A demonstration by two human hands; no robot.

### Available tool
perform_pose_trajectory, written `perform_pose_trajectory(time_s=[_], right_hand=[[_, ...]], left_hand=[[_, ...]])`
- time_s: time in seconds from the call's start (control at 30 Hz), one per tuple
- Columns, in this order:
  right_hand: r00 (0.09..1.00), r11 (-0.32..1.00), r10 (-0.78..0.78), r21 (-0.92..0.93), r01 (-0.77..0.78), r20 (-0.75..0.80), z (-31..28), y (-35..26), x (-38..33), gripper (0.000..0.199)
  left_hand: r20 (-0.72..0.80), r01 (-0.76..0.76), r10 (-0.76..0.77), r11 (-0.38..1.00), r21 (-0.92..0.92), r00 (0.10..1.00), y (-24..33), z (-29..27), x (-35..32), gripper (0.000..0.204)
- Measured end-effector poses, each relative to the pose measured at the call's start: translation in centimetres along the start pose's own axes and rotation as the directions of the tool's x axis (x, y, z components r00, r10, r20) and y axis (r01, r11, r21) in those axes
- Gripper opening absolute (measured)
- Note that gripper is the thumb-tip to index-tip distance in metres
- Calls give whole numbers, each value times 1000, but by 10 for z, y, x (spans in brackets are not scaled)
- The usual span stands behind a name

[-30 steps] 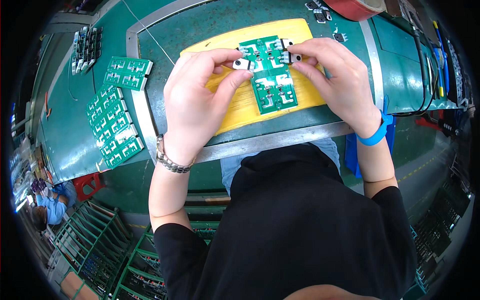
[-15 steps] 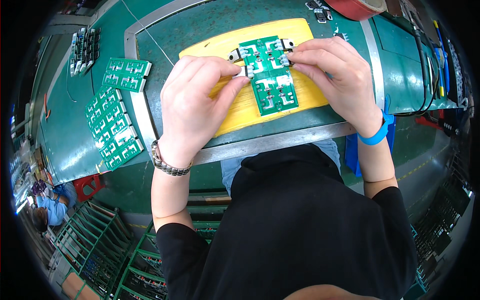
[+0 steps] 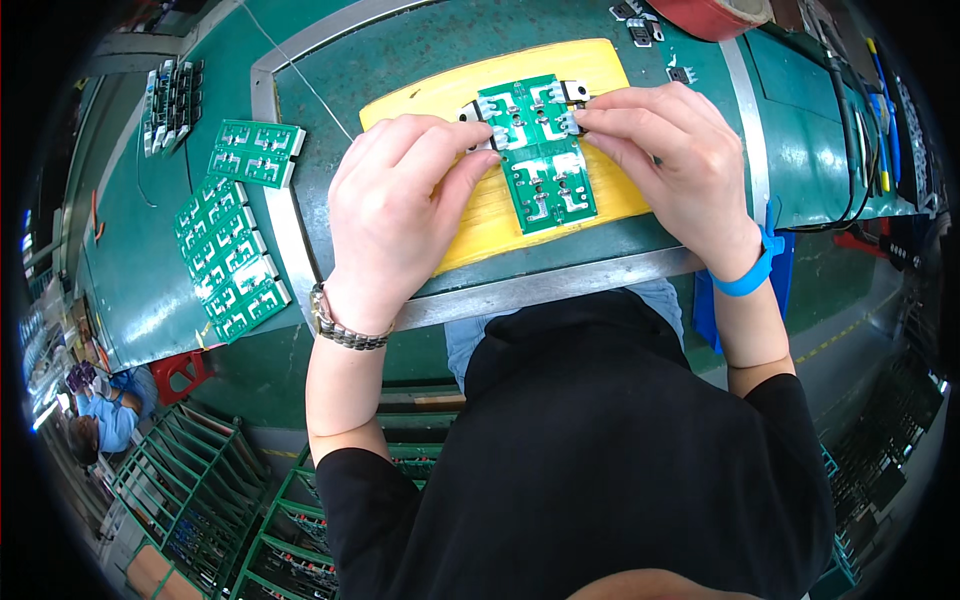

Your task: The person solders components onto a circuit board using a soldering iron and solder wire, then sets the board aside. Next, the person places a new circuit board onto a jig, inserts components into it by hand, and presses another board layer onto the assembly.

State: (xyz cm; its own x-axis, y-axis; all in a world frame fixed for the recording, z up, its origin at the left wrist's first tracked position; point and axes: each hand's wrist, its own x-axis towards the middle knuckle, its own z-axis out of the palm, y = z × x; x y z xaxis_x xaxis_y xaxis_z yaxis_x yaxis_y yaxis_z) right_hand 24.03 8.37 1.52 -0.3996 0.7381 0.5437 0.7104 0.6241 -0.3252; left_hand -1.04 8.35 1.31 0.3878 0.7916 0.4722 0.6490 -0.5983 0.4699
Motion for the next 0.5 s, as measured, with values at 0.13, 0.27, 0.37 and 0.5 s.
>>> perform_pose_trajectory(time_s=[0.13, 0.27, 0.37, 0.5], right_hand=[[1000, 1000, -11, 12, 11, -3, 1, 4, 0, 15], [999, 999, -41, -22, 41, -11, 1, 3, 1, 16], [999, 999, -33, -20, 33, -12, 1, 2, 1, 17], [999, 998, -47, -41, 47, 1, -1, 1, 1, 17]], left_hand=[[-1, -31, 31, 999, 14, 1000, 0, 0, 1, 15], [11, -36, 36, 999, 25, 999, -1, -1, 1, 15], [20, -40, 39, 999, 32, 999, -1, -2, 1, 15], [18, -38, 37, 999, 37, 999, 0, -2, 0, 16]])
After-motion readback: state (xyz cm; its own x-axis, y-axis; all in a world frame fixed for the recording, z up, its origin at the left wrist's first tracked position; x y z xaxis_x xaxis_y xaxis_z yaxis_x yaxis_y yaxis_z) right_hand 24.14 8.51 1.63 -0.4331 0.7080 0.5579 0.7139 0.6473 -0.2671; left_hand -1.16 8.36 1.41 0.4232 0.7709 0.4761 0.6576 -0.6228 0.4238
